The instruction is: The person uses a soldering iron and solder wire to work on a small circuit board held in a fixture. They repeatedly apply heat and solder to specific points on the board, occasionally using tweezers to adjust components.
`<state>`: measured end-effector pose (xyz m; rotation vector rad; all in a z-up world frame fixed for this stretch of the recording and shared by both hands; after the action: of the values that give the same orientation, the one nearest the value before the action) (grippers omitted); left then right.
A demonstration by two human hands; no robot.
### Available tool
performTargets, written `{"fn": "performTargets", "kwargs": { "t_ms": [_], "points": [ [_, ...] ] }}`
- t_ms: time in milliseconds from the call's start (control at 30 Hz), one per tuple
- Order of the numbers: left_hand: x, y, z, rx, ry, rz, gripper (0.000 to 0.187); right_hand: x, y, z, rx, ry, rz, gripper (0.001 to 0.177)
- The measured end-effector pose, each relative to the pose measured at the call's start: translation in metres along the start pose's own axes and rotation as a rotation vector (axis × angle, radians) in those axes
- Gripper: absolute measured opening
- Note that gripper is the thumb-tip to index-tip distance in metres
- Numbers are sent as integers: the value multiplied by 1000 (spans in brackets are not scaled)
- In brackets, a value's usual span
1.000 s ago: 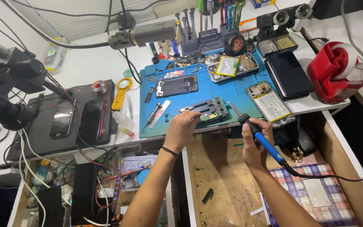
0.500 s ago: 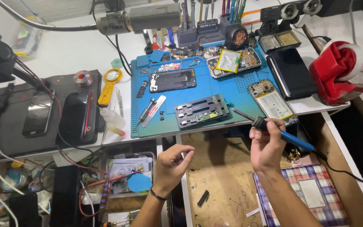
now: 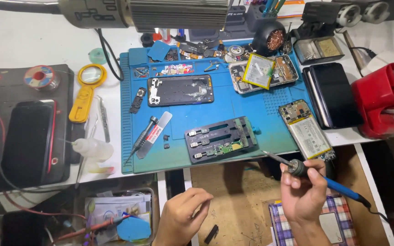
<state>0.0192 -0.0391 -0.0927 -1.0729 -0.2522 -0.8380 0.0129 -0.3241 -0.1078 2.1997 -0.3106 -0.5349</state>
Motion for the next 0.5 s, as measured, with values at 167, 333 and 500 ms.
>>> {"fn": "performTargets", "kwargs": {
  "t_ms": [167, 333, 500],
  "points": [
    [2, 14, -2, -40, -22, 101, 18, 12, -1, -3, -169, -75, 104, 10],
    [-21, 36, -27, -4, 28, 117, 15, 15, -12, -12, -381, -67, 290, 15],
    [-26, 44, -34, 24, 146, 136, 7, -8, -22, -8, -630, -79, 446, 14]
  ]
}}
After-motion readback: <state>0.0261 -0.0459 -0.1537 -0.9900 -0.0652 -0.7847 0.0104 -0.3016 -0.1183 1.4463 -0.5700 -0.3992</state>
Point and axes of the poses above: each hand's wrist, its own x-axis towards the middle knuckle, its own z-axis out of the back of the hand, y = z × x, the point moved 1 cm from there along x, towards the middle knuckle, and after that the axes turned 15 degrees about -z, right-handed, at the moved point
